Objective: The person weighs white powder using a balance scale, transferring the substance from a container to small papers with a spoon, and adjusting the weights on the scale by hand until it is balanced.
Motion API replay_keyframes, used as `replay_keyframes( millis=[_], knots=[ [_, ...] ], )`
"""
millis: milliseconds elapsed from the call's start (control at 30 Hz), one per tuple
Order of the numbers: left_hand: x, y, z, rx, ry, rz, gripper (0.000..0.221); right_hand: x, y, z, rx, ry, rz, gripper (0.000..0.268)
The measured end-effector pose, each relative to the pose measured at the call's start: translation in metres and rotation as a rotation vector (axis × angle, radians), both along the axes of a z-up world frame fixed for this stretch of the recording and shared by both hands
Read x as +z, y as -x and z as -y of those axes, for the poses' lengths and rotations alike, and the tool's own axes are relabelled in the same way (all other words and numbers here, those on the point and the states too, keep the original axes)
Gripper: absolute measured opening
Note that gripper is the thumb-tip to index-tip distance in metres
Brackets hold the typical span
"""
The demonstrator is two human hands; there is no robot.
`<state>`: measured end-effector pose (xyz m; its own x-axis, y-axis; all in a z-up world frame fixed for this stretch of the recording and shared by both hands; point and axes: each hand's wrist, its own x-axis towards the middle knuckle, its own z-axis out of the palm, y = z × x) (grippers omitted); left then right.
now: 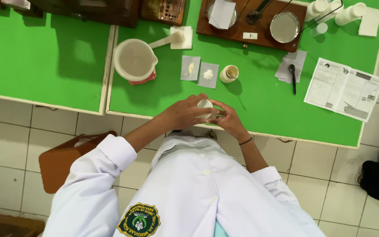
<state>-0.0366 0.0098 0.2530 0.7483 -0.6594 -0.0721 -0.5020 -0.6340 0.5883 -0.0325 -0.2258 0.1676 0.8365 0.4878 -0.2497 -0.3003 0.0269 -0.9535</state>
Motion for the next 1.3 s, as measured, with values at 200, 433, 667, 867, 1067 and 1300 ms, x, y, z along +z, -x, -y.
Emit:
replay_keyframes(
  millis=[200,433,667,867,1067,1300],
  knots=[
    [-0.036,-0.095,-0.064,0.124,-0.025,-0.177,0.05,-0.043,0.0,-0.036,-0.154,0.129,-0.091,0.084],
    [-0.11,-0.315,-0.126,0.41,-0.064,0.13,0.062,-0.146,0.078,0.005,-0.228,0.738,0.032,0.046],
    [-0.139,-0.438,-0.129,0.55,-0.136,0.13,0.056,-0.113,0.098,0.004,-0.388,0.74,-0.274,0.045],
    [-0.159,-0.471,-0.128,0.508,-0.182,0.178,0.058,-0.123,0.13,0.032,-0.704,0.705,-0.498,0.046],
    [-0.115,-0.456,-0.114,0.53,-0.336,0.06,0.063,-0.128,0.159,0.074,-0.893,0.737,-0.595,0.04],
    [-0.101,-0.35,-0.091,0.833,0.431,0.63,0.076,-0.124,0.126,0.142,-1.135,0.912,-0.297,0.026]
  ],
)
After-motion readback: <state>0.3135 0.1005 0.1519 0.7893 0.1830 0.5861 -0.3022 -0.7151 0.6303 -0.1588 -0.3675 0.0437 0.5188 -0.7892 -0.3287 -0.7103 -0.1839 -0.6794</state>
